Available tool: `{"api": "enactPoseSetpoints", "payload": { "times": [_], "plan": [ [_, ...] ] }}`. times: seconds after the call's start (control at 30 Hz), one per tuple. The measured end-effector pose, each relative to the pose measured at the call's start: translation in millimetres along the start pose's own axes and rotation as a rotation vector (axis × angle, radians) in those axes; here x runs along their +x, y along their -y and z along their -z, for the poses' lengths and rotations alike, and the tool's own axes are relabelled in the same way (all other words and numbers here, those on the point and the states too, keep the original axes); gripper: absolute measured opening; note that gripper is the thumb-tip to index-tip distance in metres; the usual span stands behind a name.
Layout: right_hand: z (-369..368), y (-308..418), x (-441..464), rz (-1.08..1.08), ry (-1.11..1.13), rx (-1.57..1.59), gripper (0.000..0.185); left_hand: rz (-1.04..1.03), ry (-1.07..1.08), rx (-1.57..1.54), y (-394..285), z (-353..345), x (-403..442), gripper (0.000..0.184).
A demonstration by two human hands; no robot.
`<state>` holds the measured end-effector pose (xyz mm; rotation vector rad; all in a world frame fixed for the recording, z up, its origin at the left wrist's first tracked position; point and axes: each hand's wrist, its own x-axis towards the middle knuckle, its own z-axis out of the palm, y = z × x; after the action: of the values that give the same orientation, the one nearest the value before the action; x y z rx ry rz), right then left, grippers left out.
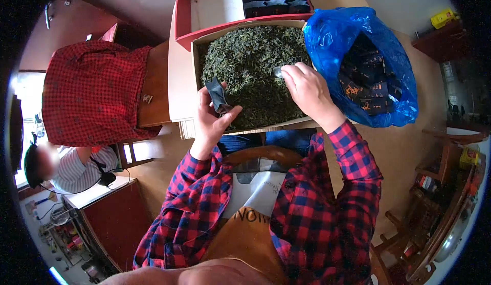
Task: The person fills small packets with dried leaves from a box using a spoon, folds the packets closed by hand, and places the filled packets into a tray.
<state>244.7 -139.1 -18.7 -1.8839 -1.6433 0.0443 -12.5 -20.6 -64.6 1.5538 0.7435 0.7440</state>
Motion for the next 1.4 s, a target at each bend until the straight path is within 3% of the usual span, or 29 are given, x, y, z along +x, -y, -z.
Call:
{"api": "enactPoseSetpoints", "payload": {
  "times": [0.2,0.27,0.3,0.37,0.53,0.77,1.03,1.1,1.13,1.2,1.23,1.33,1.4],
  "plan": [
    [-25,-8,3,0.029,-0.055,0.161,0.017,-0.027,-0.003,0.065,4,1,1,0.074],
    [-30,-8,4,-0.275,0.064,0.358,0.024,-0.025,-0.003,0.068,1,0,1,0.074],
    [-33,-11,5,-0.278,0.061,0.361,0.024,-0.023,-0.017,0.029,-1,-1,1,0.071],
    [-38,-15,7,-0.6,0.147,0.631,0.028,-0.024,-0.029,-0.007,-4,-4,2,0.069],
    [-26,-20,5,-0.606,0.049,0.724,0.032,-0.025,-0.041,0.107,-10,-6,5,0.068],
    [21,0,6,-0.611,-0.094,0.907,0.035,-0.233,-0.076,0.41,-17,-16,20,0.067],
    [49,50,13,-0.423,-0.151,0.781,0.035,-0.29,-0.085,0.47,-20,-24,26,0.066],
    [42,63,9,-0.29,-0.196,0.646,0.033,-0.281,-0.086,0.483,-21,-25,26,0.065],
    [36,64,9,-0.098,-0.25,0.47,0.021,-0.292,-0.089,0.482,-20,-26,26,0.065],
    [33,73,8,0.228,-0.246,0.129,0.019,-0.302,-0.095,0.483,-19,-26,26,0.065],
    [34,78,4,0.287,-0.157,-0.01,0.032,-0.275,-0.085,0.437,-20,-26,25,0.066],
    [28,76,2,0.408,-0.23,-0.01,0.035,-0.244,-0.066,0.389,-20,-24,25,0.066],
    [41,74,1,0.344,-0.316,-0.045,0.031,-0.235,-0.059,0.384,-19,-23,24,0.067]
  ]
}}
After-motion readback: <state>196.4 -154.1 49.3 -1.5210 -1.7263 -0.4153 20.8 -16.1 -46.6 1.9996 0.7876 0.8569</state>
